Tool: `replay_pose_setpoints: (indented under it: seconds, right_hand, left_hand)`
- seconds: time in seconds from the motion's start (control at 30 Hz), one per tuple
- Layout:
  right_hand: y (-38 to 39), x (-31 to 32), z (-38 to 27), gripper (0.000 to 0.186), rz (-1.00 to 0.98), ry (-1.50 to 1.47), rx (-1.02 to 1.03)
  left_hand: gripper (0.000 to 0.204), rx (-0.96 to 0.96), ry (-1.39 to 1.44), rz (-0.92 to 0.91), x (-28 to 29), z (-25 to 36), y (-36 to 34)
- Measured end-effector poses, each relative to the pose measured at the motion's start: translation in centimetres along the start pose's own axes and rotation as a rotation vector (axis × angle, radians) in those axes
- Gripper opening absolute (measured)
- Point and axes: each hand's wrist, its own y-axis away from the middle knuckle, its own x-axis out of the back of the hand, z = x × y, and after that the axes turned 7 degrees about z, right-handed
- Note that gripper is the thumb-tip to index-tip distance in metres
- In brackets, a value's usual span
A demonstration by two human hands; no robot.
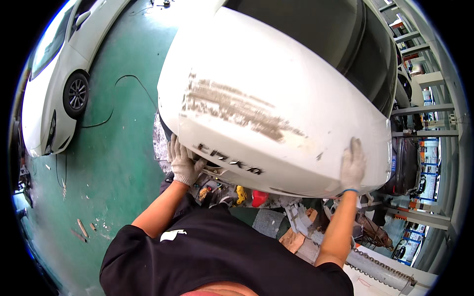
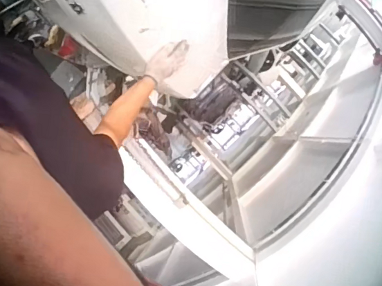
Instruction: The person installs a white car bumper onto a white vehicle in a garage. They align the bumper, insert fasteners by hand, and use a cordless drill to secure it in place.
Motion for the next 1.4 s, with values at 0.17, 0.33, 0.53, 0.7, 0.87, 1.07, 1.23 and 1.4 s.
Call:
replay_pose_setpoints:
  seconds: [0.17, 0.33, 0.53, 0.7, 0.87, 1.07, 1.23, 1.4]
  right_hand:
    - [2.9, -5.8, -0.2, 0.054, 0.146, 0.069, 0.009]
    - [2.4, -4.9, -1.5, 0.051, 0.196, -0.02, -0.003]
    - [2.7, -5.6, -0.3, 0.049, 0.232, -0.028, 0.037]
    - [2.8, -5.7, -0.8, 0.048, 0.224, -0.051, 0.027]
    - [2.9, -5.5, -0.1, 0.046, 0.202, -0.017, 0.02]
    - [2.6, -5.7, 0.0, 0.044, 0.195, -0.053, -0.031]
    - [2.9, -5.5, -0.9, 0.044, 0.183, -0.045, -0.091]
    - [2.7, -5.9, -0.4, 0.043, 0.194, -0.092, -0.136]
  left_hand:
    - [0.1, 0.096, -0.304, -0.259, -5.0, -2.9, -1.9]
    - [0.093, 0.086, -0.338, -0.262, -5.6, -2.7, -2.3]
    - [0.091, 0.104, -0.207, -0.204, -3.6, -2.2, -3.2]
    - [0.081, 0.085, -0.063, -0.17, -2.4, -2.9, -2.6]
    - [0.026, 0.006, 0.225, -0.004, -2.3, -2.8, -2.6]
    - [0.016, 0.012, 0.368, 0.033, -1.0, -3.3, -3.0]
    - [0.016, -0.045, 0.493, -0.073, 0.0, -5.7, -4.1]
    - [0.012, 0.031, 0.638, -0.007, 0.2, -8.0, -5.3]
